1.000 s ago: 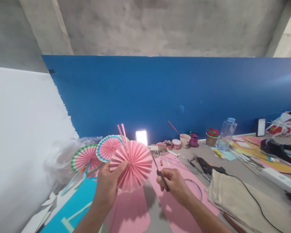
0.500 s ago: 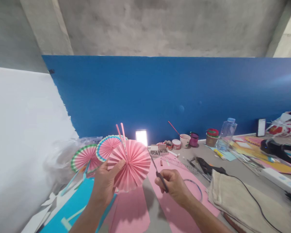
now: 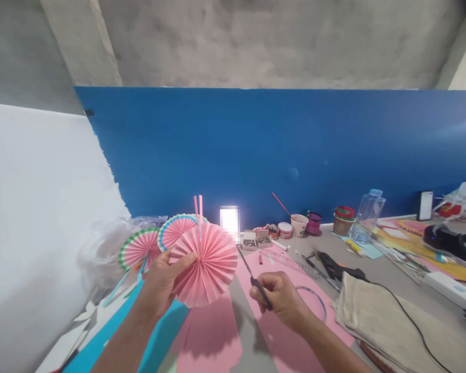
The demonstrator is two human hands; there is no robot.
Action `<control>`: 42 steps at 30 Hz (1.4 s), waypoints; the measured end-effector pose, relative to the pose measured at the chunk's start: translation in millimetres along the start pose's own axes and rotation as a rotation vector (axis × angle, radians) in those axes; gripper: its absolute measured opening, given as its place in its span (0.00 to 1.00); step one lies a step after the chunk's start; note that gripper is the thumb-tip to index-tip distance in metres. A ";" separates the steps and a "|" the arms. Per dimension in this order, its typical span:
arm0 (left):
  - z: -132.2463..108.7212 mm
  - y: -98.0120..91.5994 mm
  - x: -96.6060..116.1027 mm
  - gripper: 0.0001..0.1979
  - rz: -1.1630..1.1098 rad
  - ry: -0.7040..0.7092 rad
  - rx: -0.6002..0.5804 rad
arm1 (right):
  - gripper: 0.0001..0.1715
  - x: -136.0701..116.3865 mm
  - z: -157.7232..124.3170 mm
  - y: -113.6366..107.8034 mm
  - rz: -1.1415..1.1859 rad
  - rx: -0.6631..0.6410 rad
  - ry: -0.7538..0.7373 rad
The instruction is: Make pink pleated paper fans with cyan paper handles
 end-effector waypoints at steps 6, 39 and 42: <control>1.1 2.0 -1.3 0.31 -0.015 -0.019 -0.050 | 0.11 4.3 -0.3 2.5 0.014 -0.108 -0.038; 0.4 8.3 -23.2 0.22 -0.020 -0.058 -0.100 | 0.19 -0.5 -0.5 -2.7 0.028 -0.034 -0.073; -1.0 9.5 -21.4 0.23 -0.021 -0.064 -0.086 | 0.19 0.2 -0.1 -1.5 0.047 -0.052 -0.084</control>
Point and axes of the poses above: each hand's wrist, its own z-axis towards the middle knuckle, its own y-axis out of the palm, x = y × z, the point moved 6 cm from there along z, towards the middle knuckle, and after that the axes turned 14 degrees about -x, right-handed, at the moved point
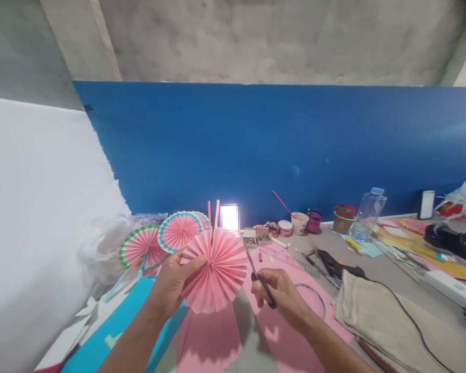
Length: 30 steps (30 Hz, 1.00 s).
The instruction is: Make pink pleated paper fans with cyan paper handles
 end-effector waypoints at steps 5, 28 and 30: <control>-1.9 4.3 2.4 0.26 0.007 0.001 0.000 | 0.21 2.2 1.7 0.2 0.022 -0.022 -0.035; -0.8 -2.6 3.7 0.23 0.004 0.043 0.016 | 0.23 2.8 1.5 -0.8 -0.016 0.048 0.045; -0.6 -2.4 4.3 0.25 0.003 0.042 0.005 | 0.23 3.4 2.0 -0.5 -0.009 0.028 0.029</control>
Point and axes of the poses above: each hand's wrist, its own z-axis towards the middle knuckle, its own y-axis out of the palm, x = y × z, the point moved 6 cm from there along z, towards the middle knuckle, and after that the axes turned 14 degrees about -x, right-handed, at the moved point
